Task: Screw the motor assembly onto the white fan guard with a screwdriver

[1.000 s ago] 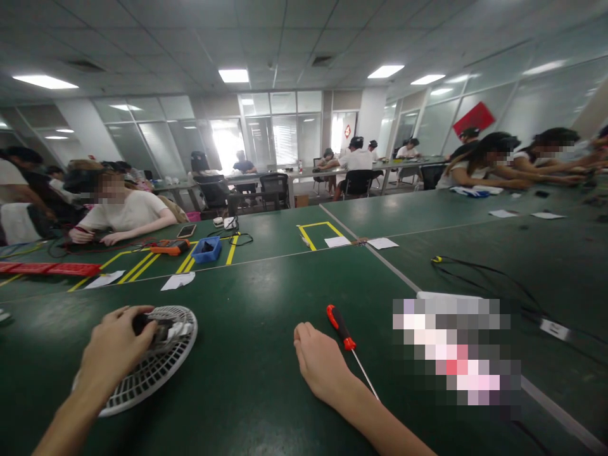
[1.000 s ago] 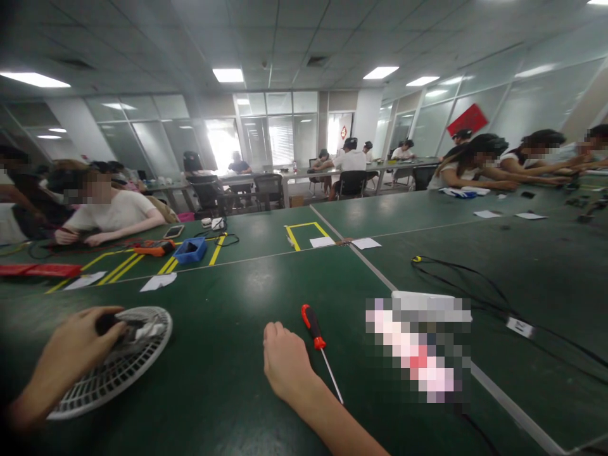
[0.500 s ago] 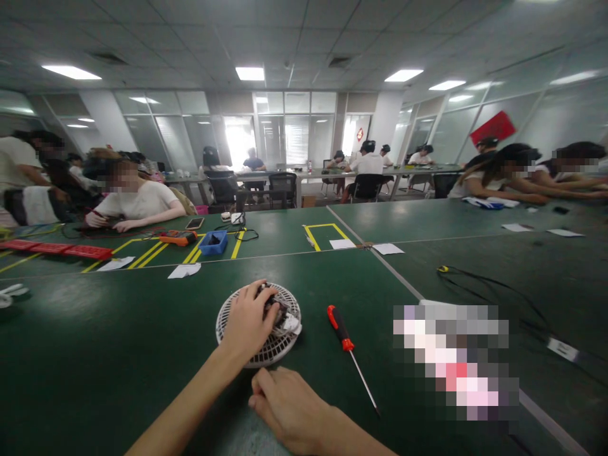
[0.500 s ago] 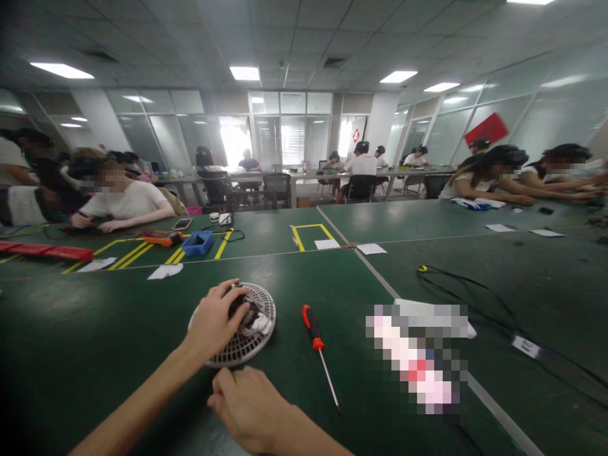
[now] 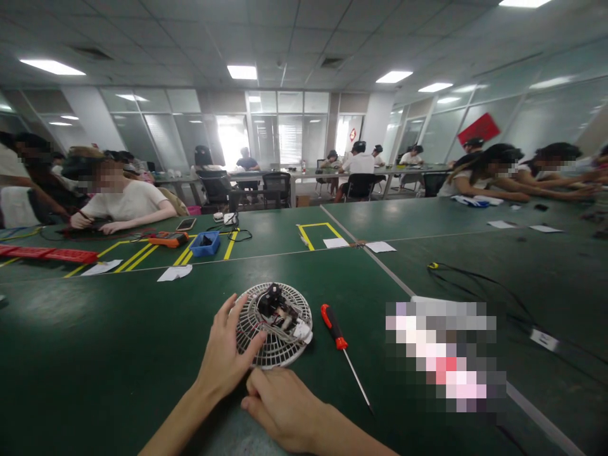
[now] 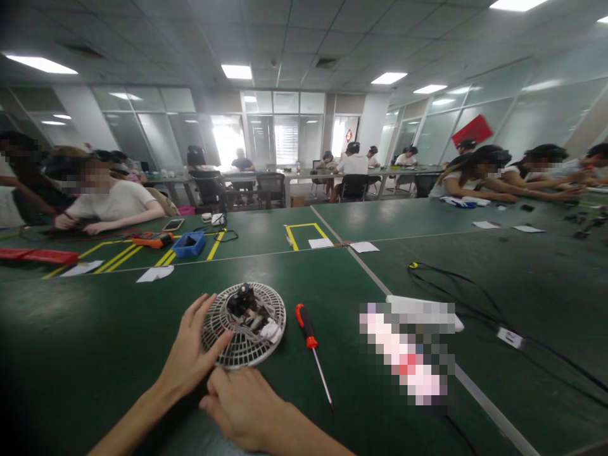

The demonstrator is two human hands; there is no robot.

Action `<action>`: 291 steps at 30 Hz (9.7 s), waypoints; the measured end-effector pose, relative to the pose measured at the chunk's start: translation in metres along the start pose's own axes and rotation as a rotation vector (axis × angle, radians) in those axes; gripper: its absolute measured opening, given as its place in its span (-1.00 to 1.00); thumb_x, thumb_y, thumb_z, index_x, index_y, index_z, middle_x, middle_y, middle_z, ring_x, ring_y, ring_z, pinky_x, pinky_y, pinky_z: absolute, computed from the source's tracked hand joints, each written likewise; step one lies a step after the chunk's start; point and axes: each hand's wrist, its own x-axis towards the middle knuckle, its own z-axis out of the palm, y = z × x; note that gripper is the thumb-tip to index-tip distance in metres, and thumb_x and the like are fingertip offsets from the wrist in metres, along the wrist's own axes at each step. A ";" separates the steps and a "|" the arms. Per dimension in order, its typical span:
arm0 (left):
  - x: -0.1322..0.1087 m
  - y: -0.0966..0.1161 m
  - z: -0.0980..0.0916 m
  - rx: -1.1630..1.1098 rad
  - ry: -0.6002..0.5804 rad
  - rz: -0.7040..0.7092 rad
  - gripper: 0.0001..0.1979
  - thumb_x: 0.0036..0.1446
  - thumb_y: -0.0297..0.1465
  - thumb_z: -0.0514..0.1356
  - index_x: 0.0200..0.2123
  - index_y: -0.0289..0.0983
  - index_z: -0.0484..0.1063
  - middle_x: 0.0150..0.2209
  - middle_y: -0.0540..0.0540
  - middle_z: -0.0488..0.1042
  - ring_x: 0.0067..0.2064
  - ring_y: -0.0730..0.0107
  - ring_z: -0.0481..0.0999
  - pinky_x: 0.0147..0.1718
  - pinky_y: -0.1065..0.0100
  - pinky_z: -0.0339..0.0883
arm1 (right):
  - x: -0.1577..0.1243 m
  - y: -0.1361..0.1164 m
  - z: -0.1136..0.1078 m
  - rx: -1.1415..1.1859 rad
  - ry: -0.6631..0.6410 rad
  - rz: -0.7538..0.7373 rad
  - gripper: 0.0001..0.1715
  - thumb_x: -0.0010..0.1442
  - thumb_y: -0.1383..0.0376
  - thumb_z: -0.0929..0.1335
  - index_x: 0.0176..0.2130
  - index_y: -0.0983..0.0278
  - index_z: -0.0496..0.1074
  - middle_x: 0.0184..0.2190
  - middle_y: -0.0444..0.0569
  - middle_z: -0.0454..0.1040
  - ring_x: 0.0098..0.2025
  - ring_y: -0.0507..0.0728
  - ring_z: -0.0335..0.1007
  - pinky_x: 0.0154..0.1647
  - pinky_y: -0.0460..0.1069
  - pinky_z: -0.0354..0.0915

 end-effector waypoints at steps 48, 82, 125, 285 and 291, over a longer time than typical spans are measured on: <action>-0.042 0.012 0.000 -0.048 0.275 0.516 -0.87 0.20 -0.55 0.26 -0.23 -0.21 0.50 -0.15 -0.15 0.55 0.06 0.12 0.50 0.12 0.03 0.23 | -0.002 0.011 0.014 0.588 0.455 0.246 -0.88 0.30 0.25 0.35 -0.23 0.24 0.47 -0.58 -0.28 0.22 -0.57 0.01 0.18 -0.51 -0.09 0.12; -0.033 0.012 -0.008 -0.150 0.217 0.455 -0.81 0.16 -0.61 0.22 -0.25 -0.20 0.48 -0.34 0.01 0.63 -0.27 0.31 0.54 -0.12 0.17 0.32 | -0.033 0.079 -0.105 0.240 0.365 0.844 -0.38 0.21 0.36 0.32 0.25 0.23 0.27 -0.40 -0.16 0.49 -0.34 0.19 0.56 -0.29 0.07 0.43; -0.030 0.004 -0.003 -0.343 0.293 0.140 -0.90 0.24 -0.47 0.30 -0.20 -0.21 0.62 -0.33 -0.03 0.57 -0.37 0.46 0.55 -0.38 0.45 0.50 | -0.020 0.036 -0.090 1.425 0.903 0.616 -0.47 -0.20 0.37 0.66 -0.24 0.21 0.46 -0.35 -0.22 0.52 -0.29 0.11 0.62 -0.23 0.01 0.63; -0.005 0.017 0.013 -0.414 0.044 -0.144 -0.47 0.23 -0.28 0.27 0.26 -0.09 0.35 0.32 -0.17 0.36 0.15 0.09 0.52 0.20 -0.04 0.39 | -0.083 0.051 -0.140 0.242 0.290 0.535 -0.78 0.12 0.20 0.51 -0.29 0.18 0.42 -0.31 -0.12 0.58 -0.22 0.21 0.54 -0.17 0.06 0.36; -0.016 0.003 0.013 -0.392 -0.039 -0.106 -0.23 0.26 -0.21 0.28 0.45 -0.06 0.05 0.37 -0.21 0.29 0.38 0.00 0.30 0.36 -0.14 0.16 | -0.086 0.056 -0.141 0.352 0.272 0.570 -0.68 0.24 0.00 0.43 -0.21 0.19 0.54 -0.35 -0.07 0.58 -0.32 0.17 0.52 -0.34 0.01 0.38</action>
